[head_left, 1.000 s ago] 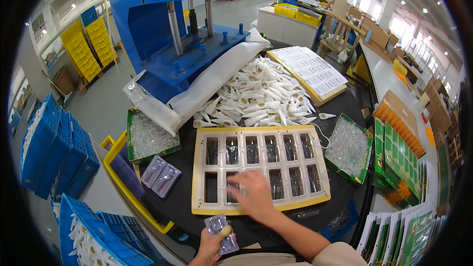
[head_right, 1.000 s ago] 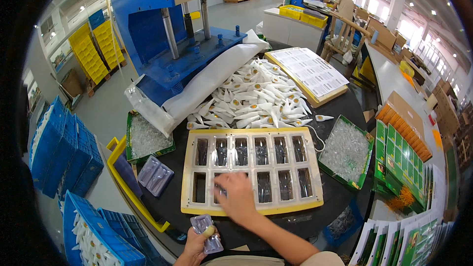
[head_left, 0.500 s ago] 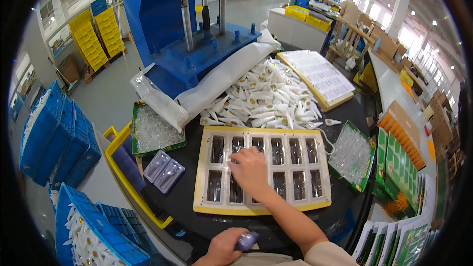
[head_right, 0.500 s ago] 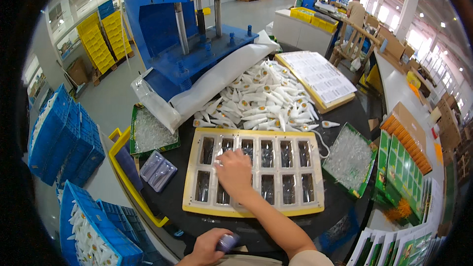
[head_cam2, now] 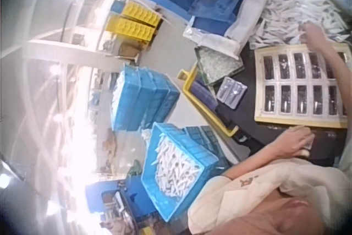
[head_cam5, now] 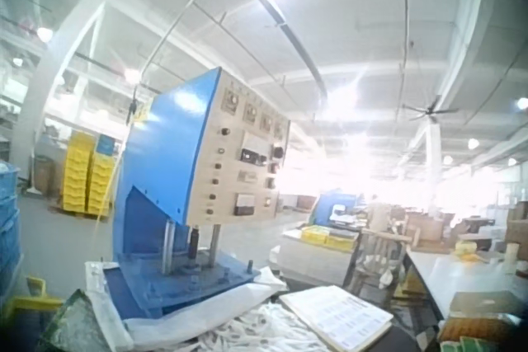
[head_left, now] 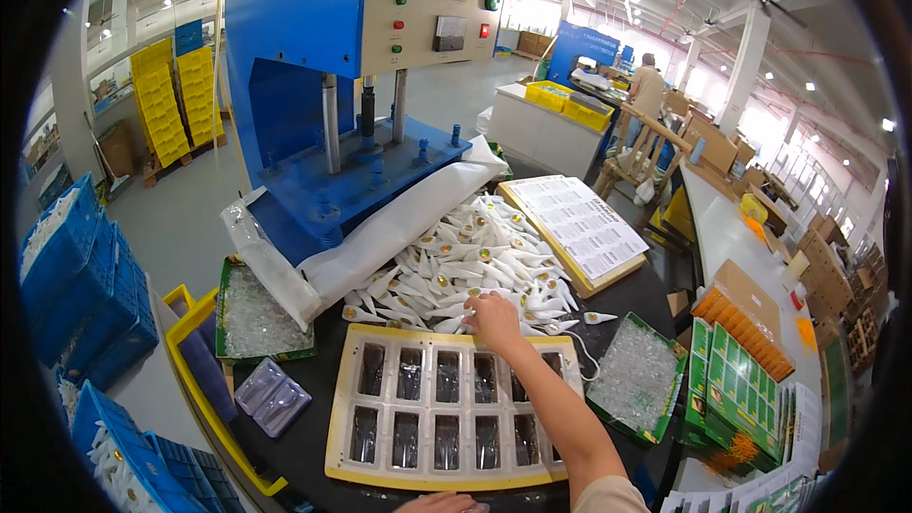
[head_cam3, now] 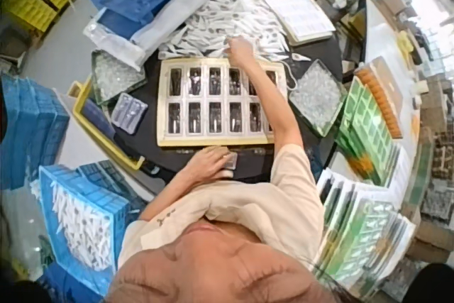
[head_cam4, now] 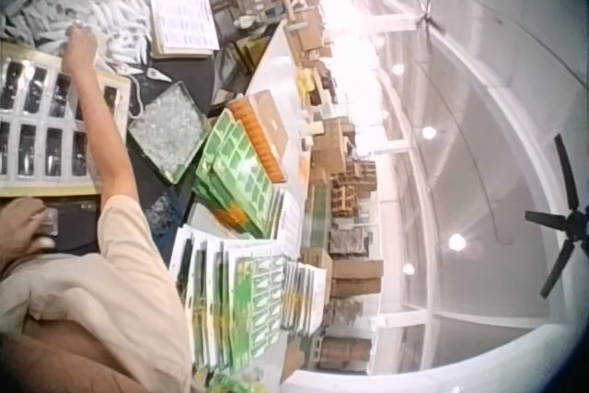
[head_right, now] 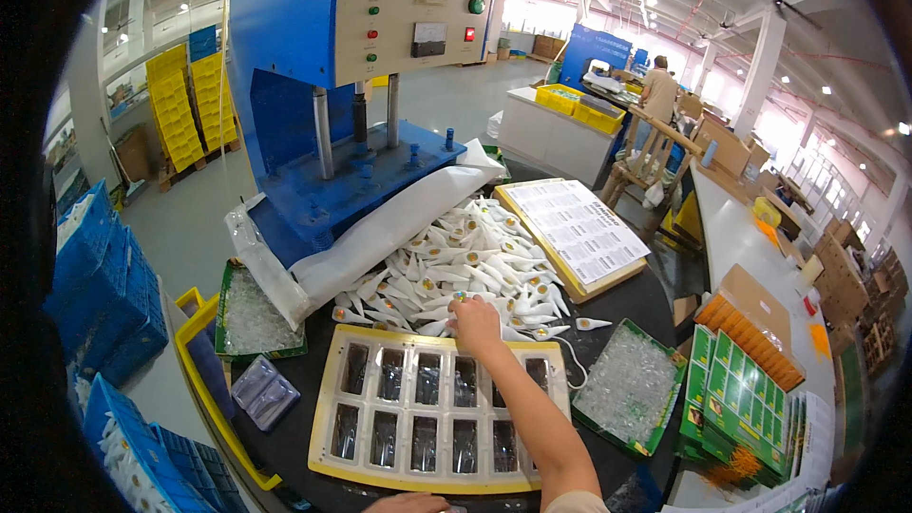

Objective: The person places white light bulbs into a yellow foam tray, then covers the tray with a clear plastic sheet and a printed cardboard cover. The person repeats this process multiple times, stacking the finished packages on the table.

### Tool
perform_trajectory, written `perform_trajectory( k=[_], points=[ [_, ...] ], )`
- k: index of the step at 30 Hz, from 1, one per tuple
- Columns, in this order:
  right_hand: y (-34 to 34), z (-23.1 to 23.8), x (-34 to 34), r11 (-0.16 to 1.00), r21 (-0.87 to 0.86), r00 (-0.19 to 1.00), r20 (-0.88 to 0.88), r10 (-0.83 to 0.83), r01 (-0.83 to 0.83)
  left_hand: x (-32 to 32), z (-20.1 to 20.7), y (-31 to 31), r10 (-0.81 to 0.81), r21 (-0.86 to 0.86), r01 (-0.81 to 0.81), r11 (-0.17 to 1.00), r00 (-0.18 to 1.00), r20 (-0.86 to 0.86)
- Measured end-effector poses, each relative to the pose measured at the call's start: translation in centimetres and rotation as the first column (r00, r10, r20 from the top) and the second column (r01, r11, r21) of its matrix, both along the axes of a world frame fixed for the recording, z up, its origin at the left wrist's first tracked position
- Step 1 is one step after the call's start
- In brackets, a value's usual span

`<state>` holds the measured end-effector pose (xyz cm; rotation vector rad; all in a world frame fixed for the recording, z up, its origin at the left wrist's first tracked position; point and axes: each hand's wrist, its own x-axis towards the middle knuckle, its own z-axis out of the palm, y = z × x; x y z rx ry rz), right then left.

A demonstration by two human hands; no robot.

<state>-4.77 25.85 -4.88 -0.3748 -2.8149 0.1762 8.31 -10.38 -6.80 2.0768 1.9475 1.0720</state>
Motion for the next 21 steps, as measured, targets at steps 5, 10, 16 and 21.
perform_trajectory(
  k=[5,10,16,21],
  points=[
    [-4.4,1.4,2.8,0.985,0.122,0.916,-0.370,0.157,-0.119,-14.4,5.1,4.6,0.577,0.142,-0.578,0.804,0.815,0.051],
    [-10.9,2.7,9.4,0.954,0.254,0.934,-0.274,0.228,-0.159,-29.7,1.5,11.1,0.513,-0.104,-0.579,0.808,0.780,-0.359],
    [-9.0,3.4,3.3,0.989,-0.075,0.968,-0.229,0.106,-0.126,-33.5,0.3,11.6,0.347,-0.338,-0.532,0.776,0.809,-0.475],
    [-2.8,-0.6,-3.7,0.988,0.098,0.993,-0.002,0.122,-0.121,-31.0,2.4,12.1,0.495,-0.093,-0.528,0.844,0.834,-0.243]
  ],
)
